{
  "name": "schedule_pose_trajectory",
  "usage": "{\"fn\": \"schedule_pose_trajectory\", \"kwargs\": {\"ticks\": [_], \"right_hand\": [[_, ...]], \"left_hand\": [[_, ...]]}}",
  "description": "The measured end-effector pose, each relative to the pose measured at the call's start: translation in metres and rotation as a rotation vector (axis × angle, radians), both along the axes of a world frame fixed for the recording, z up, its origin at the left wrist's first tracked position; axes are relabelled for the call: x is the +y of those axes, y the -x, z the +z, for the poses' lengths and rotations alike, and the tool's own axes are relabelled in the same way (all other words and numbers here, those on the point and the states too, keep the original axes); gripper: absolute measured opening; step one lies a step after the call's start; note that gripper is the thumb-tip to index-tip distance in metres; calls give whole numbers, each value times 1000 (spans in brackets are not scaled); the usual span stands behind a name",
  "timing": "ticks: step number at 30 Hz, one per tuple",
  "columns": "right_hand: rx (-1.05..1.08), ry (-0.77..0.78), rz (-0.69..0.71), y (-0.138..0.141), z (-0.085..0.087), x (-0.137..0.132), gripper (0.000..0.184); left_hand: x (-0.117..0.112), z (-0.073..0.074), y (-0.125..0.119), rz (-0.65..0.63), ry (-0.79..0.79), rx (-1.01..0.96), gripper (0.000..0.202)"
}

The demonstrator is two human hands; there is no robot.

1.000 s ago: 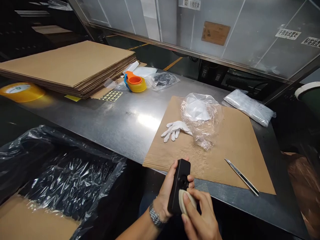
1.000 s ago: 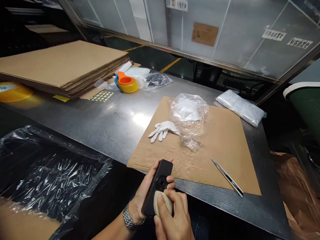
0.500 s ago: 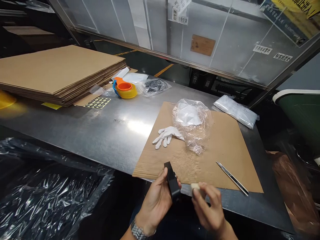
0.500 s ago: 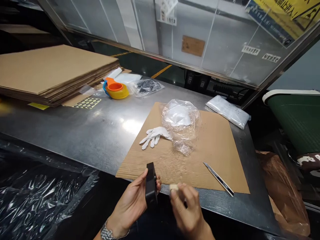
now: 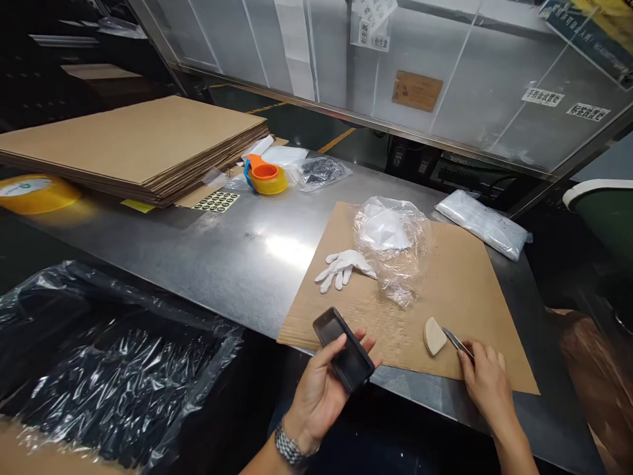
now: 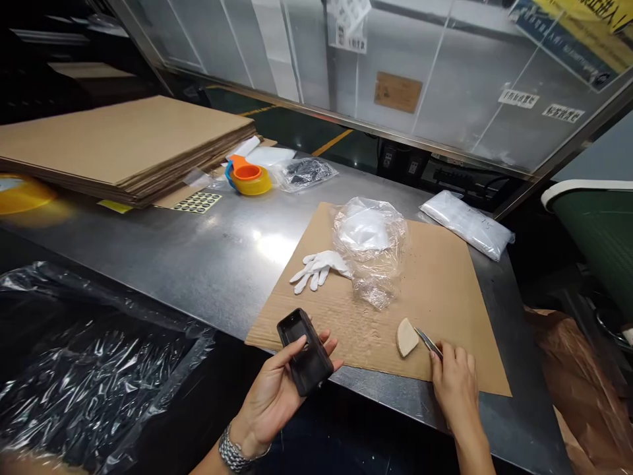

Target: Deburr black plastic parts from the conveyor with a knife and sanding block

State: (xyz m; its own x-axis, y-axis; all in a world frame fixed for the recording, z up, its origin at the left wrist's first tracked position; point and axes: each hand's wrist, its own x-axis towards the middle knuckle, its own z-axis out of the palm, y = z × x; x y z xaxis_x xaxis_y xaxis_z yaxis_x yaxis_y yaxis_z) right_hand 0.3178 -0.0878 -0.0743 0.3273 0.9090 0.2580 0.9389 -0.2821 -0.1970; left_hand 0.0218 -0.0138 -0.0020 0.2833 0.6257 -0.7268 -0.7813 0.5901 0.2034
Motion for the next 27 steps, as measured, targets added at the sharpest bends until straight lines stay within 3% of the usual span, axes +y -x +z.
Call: {"fn": "schedule_pose_trajectory", "kwargs": {"ticks": [2, 4, 7, 10, 13, 15, 17, 23, 27], "right_hand": [[8, 22, -56, -3, 2, -7, 35], [11, 21, -140, 7, 8, -13, 33], [259, 46, -213, 48, 29, -23, 31], [697, 74, -26, 104, 52, -31, 32], [884, 232, 297, 146, 66, -32, 32], [891, 358, 419, 161, 69, -30, 36], [864, 449, 456, 169, 70, -27, 36], [753, 500, 374, 181, 74, -29, 37], [824, 597, 409, 183, 80, -28, 40]], "left_hand": [[-1, 3, -1, -1, -44, -8, 16], [-1, 7, -3, 5, -71, -7, 33], [-2, 9, -4, 17, -96, 30, 49], [-3, 8, -6, 20, -101, 39, 51], [-4, 6, -6, 28, -108, 65, 52], [-6, 6, -5, 38, -114, 87, 52], [-8, 6, -3, 45, -118, 99, 52], [-12, 5, 2, 32, -172, 61, 55], [-12, 4, 3, 35, -174, 87, 53]]}}
